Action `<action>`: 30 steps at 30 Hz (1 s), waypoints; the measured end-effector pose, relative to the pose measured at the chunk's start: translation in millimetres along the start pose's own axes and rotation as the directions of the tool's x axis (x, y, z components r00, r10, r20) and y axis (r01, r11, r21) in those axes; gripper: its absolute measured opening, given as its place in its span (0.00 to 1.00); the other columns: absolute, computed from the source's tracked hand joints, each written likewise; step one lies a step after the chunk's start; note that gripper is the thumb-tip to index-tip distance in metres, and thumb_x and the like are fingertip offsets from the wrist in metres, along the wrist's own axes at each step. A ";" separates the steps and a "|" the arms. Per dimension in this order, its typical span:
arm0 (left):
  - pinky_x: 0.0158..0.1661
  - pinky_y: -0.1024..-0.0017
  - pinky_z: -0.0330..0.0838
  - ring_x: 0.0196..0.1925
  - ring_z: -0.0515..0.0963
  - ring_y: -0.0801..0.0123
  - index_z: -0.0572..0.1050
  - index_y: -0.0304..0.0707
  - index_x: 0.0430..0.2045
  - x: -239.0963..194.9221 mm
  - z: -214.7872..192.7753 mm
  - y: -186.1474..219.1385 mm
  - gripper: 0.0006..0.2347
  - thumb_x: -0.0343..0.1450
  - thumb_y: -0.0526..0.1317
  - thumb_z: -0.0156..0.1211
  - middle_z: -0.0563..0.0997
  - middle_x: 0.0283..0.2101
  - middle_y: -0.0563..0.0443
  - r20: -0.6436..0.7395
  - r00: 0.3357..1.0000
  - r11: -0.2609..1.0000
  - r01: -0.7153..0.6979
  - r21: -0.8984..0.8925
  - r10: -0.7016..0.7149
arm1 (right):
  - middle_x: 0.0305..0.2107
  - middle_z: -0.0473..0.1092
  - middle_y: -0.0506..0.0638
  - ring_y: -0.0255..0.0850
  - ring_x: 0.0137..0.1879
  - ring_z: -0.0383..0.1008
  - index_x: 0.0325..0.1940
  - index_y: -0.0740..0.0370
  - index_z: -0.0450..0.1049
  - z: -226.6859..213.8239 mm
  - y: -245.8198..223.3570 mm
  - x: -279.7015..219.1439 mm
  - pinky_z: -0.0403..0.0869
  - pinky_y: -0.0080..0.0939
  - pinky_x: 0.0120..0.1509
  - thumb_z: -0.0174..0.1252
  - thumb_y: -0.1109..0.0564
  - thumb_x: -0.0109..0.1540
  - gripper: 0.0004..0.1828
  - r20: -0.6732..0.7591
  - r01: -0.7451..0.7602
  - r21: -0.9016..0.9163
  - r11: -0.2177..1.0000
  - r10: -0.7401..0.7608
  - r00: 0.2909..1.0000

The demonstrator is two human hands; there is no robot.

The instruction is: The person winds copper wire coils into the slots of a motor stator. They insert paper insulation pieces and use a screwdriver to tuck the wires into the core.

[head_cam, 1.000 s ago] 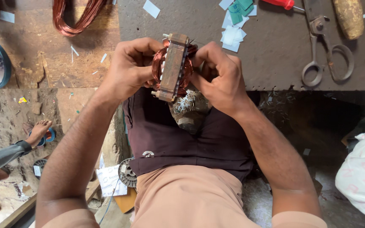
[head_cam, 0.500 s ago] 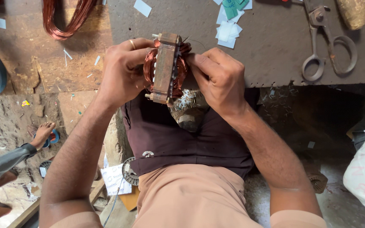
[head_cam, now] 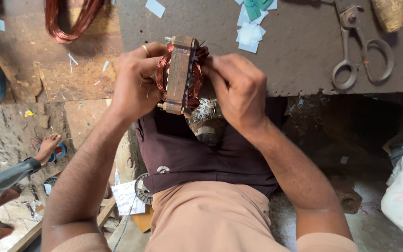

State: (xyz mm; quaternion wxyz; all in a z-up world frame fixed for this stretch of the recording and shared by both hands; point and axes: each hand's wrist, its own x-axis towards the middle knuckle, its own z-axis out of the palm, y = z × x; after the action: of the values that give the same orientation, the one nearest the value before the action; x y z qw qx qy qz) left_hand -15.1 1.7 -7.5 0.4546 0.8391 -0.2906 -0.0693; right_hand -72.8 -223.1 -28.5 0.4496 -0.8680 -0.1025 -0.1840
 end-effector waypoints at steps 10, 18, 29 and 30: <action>0.41 0.81 0.80 0.38 0.84 0.79 0.83 0.29 0.44 -8.0 19.3 -4.0 0.07 0.73 0.32 0.69 0.87 0.40 0.49 -0.058 0.886 0.769 0.365 -0.525 -0.460 | 0.38 0.73 0.53 0.46 0.44 0.74 0.48 0.70 0.79 -4.4 -15.0 0.6 0.73 0.44 0.45 0.71 0.69 0.57 0.16 0.056 0.038 -0.061 0.997 -0.035 0.998; 0.36 0.81 0.80 0.34 0.84 0.78 0.82 0.29 0.41 1.5 22.1 -3.2 0.05 0.73 0.30 0.67 0.86 0.36 0.50 -0.102 0.814 0.686 0.406 -0.603 -0.572 | 0.39 0.72 0.54 0.47 0.45 0.73 0.52 0.70 0.78 -0.3 -19.0 -7.0 0.73 0.46 0.47 0.70 0.69 0.57 0.19 -0.016 0.005 -0.012 1.000 -0.005 1.000; 0.54 0.69 0.74 0.54 0.76 0.64 0.74 0.32 0.56 22.9 1.1 9.1 0.17 0.72 0.30 0.66 0.80 0.54 0.44 -0.017 0.989 0.989 -0.146 -0.010 0.146 | 0.40 0.67 0.60 0.49 0.44 0.72 0.46 0.75 0.72 3.8 -11.2 2.3 0.73 0.49 0.45 0.71 0.63 0.58 0.17 0.133 -0.032 -0.132 0.991 0.050 0.990; 0.55 0.69 0.76 0.56 0.78 0.66 0.75 0.34 0.56 23.8 0.8 4.2 0.16 0.74 0.30 0.66 0.81 0.53 0.46 0.004 0.995 0.994 -0.103 -0.023 0.104 | 0.39 0.67 0.61 0.49 0.44 0.72 0.45 0.76 0.71 6.5 -9.4 2.2 0.73 0.49 0.44 0.72 0.63 0.59 0.19 0.151 -0.028 -0.141 0.990 0.049 0.987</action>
State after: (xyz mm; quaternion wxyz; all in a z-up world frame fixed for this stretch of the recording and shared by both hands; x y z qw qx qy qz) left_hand 2.4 -13.7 -1.1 0.4665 0.8174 -0.3341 -0.0513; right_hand -72.5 -212.3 -24.0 0.3822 -0.9107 -0.1072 -0.1142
